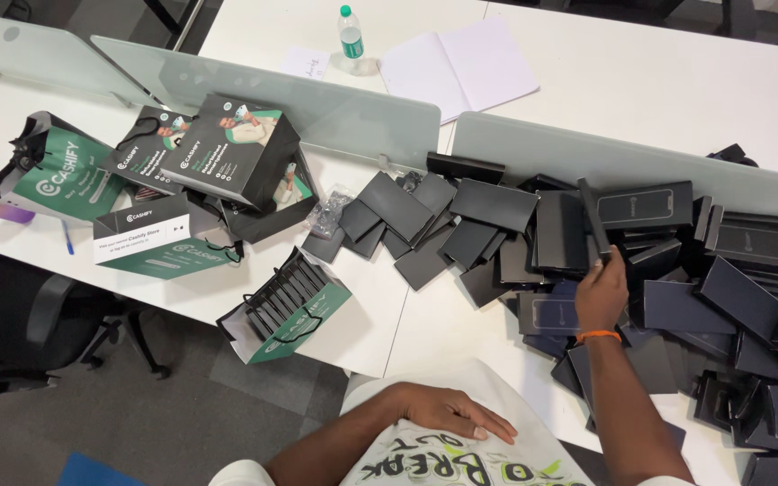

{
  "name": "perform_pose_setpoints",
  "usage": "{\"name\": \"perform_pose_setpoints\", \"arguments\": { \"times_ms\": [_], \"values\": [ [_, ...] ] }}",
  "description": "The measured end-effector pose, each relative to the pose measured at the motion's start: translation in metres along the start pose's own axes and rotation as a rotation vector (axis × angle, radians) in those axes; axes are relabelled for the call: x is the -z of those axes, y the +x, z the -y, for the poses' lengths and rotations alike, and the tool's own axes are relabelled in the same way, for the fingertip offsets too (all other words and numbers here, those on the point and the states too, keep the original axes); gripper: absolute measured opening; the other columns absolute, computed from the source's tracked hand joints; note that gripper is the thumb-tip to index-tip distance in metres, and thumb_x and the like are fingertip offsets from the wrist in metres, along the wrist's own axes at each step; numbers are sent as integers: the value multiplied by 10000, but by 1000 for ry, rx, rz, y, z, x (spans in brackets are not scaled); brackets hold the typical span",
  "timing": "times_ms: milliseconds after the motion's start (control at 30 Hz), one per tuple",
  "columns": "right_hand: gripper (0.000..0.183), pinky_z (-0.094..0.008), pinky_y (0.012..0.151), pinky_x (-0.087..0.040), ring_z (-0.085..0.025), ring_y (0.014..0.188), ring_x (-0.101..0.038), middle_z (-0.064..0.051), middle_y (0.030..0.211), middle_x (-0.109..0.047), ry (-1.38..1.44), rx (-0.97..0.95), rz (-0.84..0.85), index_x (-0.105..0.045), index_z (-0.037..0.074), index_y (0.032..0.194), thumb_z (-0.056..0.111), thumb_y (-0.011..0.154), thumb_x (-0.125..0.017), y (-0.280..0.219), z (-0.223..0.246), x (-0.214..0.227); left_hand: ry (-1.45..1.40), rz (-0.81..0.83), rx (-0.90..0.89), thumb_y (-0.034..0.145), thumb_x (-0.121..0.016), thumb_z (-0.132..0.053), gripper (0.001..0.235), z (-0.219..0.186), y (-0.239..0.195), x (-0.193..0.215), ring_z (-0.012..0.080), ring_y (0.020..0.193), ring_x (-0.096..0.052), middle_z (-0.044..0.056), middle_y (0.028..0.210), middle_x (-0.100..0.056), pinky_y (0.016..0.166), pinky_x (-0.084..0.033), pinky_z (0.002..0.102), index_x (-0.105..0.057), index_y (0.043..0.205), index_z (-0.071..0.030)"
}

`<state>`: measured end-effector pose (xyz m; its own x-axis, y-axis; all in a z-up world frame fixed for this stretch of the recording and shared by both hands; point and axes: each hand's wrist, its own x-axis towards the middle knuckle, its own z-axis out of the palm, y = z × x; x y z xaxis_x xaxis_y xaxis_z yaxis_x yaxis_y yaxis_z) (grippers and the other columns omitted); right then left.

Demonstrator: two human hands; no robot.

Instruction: The person organizes flat black boxes by picking them up from a pile and placing them into a small storage bin one by one.

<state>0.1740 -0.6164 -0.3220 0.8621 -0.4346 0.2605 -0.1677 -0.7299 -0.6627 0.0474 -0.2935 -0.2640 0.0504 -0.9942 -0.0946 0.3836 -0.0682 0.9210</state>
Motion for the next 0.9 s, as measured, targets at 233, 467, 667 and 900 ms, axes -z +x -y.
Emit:
{"name": "perform_pose_setpoints", "arguments": {
  "times_ms": [233, 467, 667, 900],
  "values": [
    [218, -417, 827, -571, -300, 917, -712, -231, 1053, -698, 241, -144, 45, -554, -61, 1254, 131, 1154, -520, -11, -1, 0, 83, -118, 280, 1082, -489, -391, 454, 26, 0, 9, 265, 1480, -395, 83, 1596, -472, 1229, -295, 382, -553, 1499, -223],
    [359, -384, 893, -621, -214, 1033, -710, -132, 1198, -681, 905, -378, 554, -499, 19, 1365, 213, 1071, -430, -47, 64, 15, 345, -750, 169, 963, -648, -86, 500, 70, 1, 40, 156, 1075, -687, 110, 1331, -695, 908, -594, 280, -573, 1456, -44],
    [410, -411, 916, -594, -215, 1062, -689, -136, 1212, -686, 998, -432, 751, -507, 2, 1386, 244, 1060, -453, -75, 89, 25, -254, -1249, -187, 866, -754, -106, 762, 5, -33, 66, 182, 1097, -702, 82, 1304, -664, 902, -584, 286, -336, 1502, -64],
    [383, -366, 914, -627, -177, 1046, -715, -124, 1159, -727, 871, -266, 975, -583, -23, 1318, 102, 962, -647, -102, 75, 9, -310, -1451, -376, 954, -716, -185, 279, -16, -45, 67, 128, 865, -691, 56, 954, -739, 724, -550, 284, -668, 1156, 1]
  ]
}}
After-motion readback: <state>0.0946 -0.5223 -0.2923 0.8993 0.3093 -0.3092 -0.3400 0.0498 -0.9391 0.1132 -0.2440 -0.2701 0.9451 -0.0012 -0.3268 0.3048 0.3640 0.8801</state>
